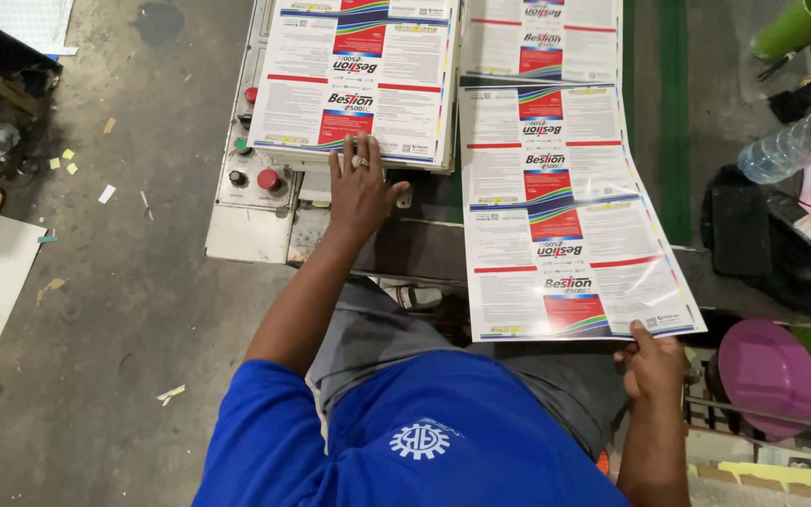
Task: The person sits and repeatedly folds printed paper sheets in half by hand. They take a sheet from a stack on the left, fold it, and place it on a growing stack on the right.
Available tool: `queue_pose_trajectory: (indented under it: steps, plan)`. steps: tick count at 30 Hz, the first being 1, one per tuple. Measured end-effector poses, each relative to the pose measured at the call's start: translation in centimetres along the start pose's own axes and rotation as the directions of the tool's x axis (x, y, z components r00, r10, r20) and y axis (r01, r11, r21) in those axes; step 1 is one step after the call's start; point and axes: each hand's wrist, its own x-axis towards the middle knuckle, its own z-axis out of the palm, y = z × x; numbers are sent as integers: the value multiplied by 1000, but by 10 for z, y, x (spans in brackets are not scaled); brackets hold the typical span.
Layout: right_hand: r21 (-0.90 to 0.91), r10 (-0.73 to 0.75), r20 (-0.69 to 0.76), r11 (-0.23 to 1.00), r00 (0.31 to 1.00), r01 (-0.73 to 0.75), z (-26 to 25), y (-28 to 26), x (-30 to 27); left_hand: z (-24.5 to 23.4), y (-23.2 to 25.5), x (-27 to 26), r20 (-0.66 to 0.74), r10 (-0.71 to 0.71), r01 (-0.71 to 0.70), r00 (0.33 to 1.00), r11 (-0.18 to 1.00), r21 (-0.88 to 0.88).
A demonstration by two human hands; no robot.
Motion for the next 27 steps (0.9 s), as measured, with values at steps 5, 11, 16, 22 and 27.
queue_pose_trajectory:
  steps: [5,11,16,22,27]
  plan:
    - [-28,39,68,999,997,-37,21,15,-5,21,-6,10,-144,-2,5,990,1000,22]
    - [-60,59,114,997,992,-52,71,30,-4,22,-12,18,-186,71,-20,980,965,262]
    - [51,-40,91,998,995,36,90,16,21,6,-11,23,-198,74,-49,977,990,129]
    - [63,-31,100,998,995,24,118,1,55,-3,-8,24,-221,114,-96,969,991,90]
    - [-40,-65,54,997,996,67,156,1,90,-18,1,24,-157,101,-97,982,995,31]
